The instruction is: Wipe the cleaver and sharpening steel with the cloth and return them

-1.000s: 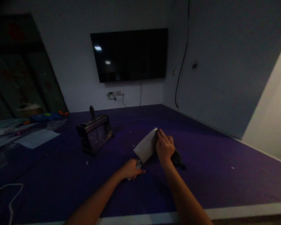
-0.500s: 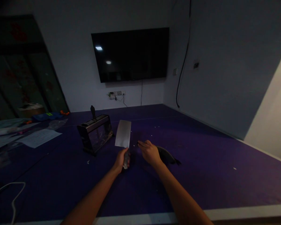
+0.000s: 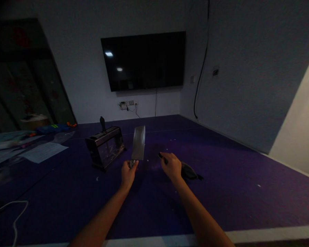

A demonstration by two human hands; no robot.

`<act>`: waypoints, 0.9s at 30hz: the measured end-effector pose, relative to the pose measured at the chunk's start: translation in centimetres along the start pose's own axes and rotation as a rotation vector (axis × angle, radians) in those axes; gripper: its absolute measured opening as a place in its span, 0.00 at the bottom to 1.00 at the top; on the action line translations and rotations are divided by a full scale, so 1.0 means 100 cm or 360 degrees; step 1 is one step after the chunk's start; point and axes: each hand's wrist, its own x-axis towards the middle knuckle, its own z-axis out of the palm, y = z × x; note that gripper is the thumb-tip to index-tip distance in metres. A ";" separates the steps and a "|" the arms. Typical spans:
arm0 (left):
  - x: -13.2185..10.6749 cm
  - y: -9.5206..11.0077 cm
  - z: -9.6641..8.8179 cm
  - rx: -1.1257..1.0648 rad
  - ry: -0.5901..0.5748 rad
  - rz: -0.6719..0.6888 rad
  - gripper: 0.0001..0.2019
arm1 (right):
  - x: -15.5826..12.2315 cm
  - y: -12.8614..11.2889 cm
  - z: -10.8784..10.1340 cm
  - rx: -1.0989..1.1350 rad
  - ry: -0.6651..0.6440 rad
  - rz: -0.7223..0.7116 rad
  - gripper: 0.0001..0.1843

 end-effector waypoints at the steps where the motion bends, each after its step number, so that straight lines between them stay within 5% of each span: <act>1: 0.001 -0.001 0.000 -0.0074 0.0009 -0.0010 0.17 | 0.000 -0.001 -0.001 0.0008 -0.0006 0.0027 0.16; 6: -0.001 -0.003 0.002 -0.0174 0.0044 -0.0038 0.19 | 0.001 -0.002 -0.004 0.0141 -0.0132 0.0199 0.22; 13: -0.010 0.002 0.004 -0.0027 0.0033 0.0077 0.16 | 0.005 -0.011 0.001 0.0789 -0.0570 0.0498 0.26; 18: -0.016 0.006 0.008 -0.0061 -0.0052 0.0062 0.16 | 0.005 -0.023 0.002 0.1236 -0.0575 0.0807 0.24; 23: -0.018 0.009 0.013 -0.0469 -0.0370 -0.0386 0.23 | 0.007 -0.021 0.003 0.1377 -0.0401 0.0997 0.21; 27: -0.017 0.012 0.013 -0.0777 -0.0822 -0.0677 0.24 | 0.007 -0.016 0.005 0.1532 -0.0329 0.1099 0.20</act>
